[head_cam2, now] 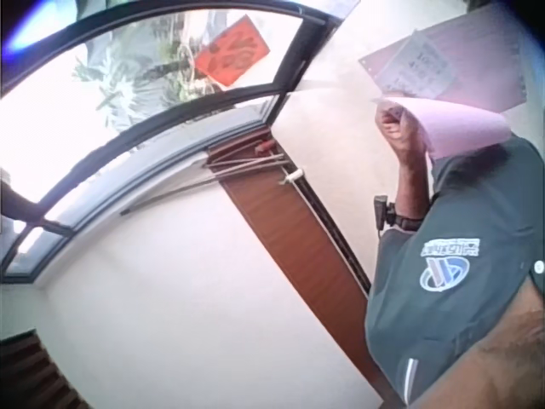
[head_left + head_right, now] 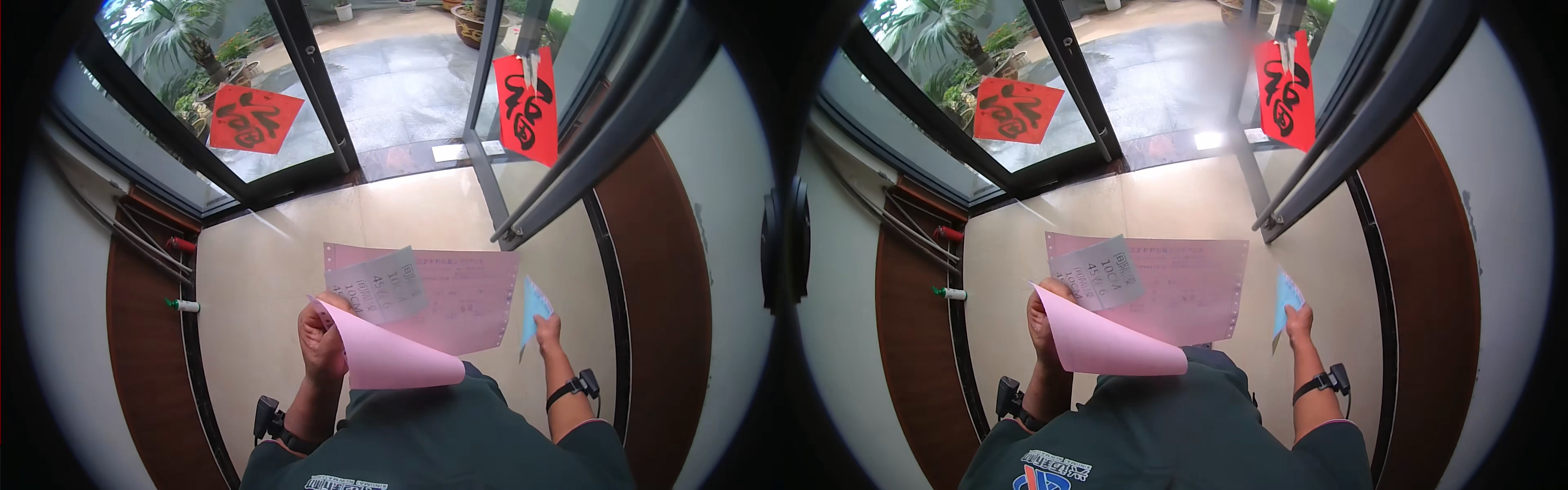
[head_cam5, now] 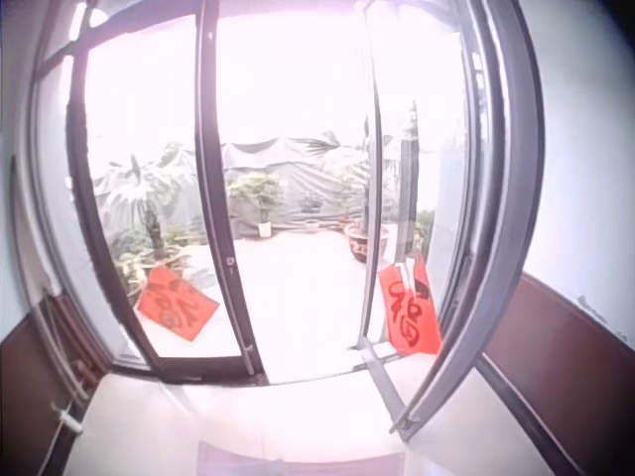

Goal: The recorder collects several documents from a colleague in an office and carries them out to a factory warehouse area.

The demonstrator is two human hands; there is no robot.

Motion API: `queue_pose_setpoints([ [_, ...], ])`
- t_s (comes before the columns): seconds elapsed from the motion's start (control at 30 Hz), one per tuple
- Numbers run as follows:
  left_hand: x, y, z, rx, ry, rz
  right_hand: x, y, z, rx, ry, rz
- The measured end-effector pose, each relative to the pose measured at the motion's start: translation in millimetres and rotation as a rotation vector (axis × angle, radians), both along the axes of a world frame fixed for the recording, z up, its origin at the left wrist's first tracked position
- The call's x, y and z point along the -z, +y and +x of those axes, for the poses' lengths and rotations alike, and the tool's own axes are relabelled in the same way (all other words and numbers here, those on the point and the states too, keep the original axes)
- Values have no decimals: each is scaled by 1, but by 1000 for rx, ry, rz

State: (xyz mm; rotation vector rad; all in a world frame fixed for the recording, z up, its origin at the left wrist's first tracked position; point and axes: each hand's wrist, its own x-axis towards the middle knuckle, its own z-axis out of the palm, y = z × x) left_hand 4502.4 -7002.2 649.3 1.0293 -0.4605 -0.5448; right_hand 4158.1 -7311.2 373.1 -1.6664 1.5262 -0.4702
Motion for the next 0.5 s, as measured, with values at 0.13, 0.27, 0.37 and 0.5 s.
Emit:
queue_pose_setpoints([
  [0.13, 12, -80, 94, 4, -75, -51, -26, -102, 120, -99, -28, -140],
  [0.27, 17, -183, 213, -10, -167, -44, -23, -161, 196, -27, 195, -37],
  [0.37, 3, -257, 287, 67, -106, -59, 17, -159, 184, 146, 414, 96],
  [0.5, 2, -349, 378, 12, -207, -57, 23, -156, 206, 335, 432, 268],
])
